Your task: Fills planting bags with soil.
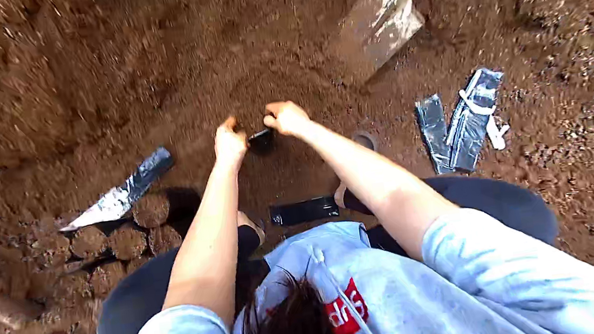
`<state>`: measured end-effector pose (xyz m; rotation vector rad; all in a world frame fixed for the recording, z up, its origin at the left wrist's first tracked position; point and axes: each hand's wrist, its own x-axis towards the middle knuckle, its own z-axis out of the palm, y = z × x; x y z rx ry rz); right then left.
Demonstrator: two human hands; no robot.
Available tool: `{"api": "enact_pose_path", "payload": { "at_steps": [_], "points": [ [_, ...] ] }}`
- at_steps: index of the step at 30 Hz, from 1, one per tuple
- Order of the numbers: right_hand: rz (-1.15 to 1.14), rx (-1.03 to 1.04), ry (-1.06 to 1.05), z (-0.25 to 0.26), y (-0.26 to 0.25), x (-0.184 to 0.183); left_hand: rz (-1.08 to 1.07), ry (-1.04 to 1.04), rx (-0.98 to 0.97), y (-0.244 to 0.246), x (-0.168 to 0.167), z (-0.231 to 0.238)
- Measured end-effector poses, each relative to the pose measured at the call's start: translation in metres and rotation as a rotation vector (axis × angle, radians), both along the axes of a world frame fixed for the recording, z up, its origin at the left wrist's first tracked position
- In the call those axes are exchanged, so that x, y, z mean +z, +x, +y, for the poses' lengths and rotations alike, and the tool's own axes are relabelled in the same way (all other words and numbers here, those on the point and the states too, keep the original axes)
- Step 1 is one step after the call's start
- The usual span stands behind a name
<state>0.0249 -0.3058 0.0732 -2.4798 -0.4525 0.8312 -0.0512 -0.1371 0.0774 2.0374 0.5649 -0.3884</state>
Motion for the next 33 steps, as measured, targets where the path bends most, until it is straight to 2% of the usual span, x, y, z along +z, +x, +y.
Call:
{"api": "enact_pose_path", "payload": {
  "at_steps": [2, 4, 6, 9, 11, 13, 16, 19, 21, 24, 27, 29, 31, 32, 33],
  "points": [
    [-0.041, 0.026, 0.042, 0.002, 0.001, 0.025, 0.017, -0.006, 0.038, -0.001, 0.031, 0.001],
    [-0.032, -0.062, 0.094, 0.003, -0.011, 0.029, 0.000, -0.040, 0.107, -0.014, 0.039, -0.002],
    [-0.010, -0.128, 0.099, 0.012, -0.005, 0.009, -0.006, -0.004, 0.099, -0.009, 0.016, 0.002],
    [0.097, -0.081, 0.040, 0.018, -0.015, -0.023, 0.059, 0.124, 0.022, -0.019, -0.013, 0.008],
    [0.117, -0.139, 0.121, 0.019, -0.009, -0.019, -0.022, 0.122, 0.050, -0.016, -0.013, 0.017],
    [0.158, -0.282, 0.184, 0.011, -0.023, -0.020, -0.099, 0.127, 0.125, -0.030, -0.010, 0.022],
    [0.156, -0.395, 0.093, 0.007, -0.032, -0.021, 0.074, 0.254, 0.137, -0.028, -0.006, 0.028],
    [0.250, -0.211, 0.030, 0.017, -0.030, -0.031, 0.296, 0.327, -0.124, -0.020, -0.014, 0.031],
    [0.189, -0.054, -0.023, 0.027, -0.025, -0.029, 0.295, 0.399, -0.231, -0.017, -0.015, 0.032],
    [0.084, 0.046, -0.090, 0.031, -0.019, 0.008, 0.239, 0.428, -0.163, -0.017, 0.015, 0.032],
    [0.007, 0.005, -0.025, 0.027, -0.031, 0.039, 0.172, 0.360, -0.036, -0.030, 0.043, 0.026],
    [-0.034, -0.071, 0.035, 0.027, -0.038, 0.031, 0.157, 0.359, -0.009, -0.033, 0.038, 0.022],
    [0.003, -0.058, -0.006, 0.024, -0.035, 0.001, 0.166, 0.424, -0.010, -0.039, 0.015, 0.016],
    [0.036, -0.028, -0.057, 0.018, -0.039, -0.013, 0.160, 0.463, -0.004, -0.050, 0.013, 0.009],
    [0.040, -0.009, -0.092, 0.018, -0.033, -0.017, 0.232, 0.436, -0.034, -0.046, 0.030, 0.008]
  ]
}}
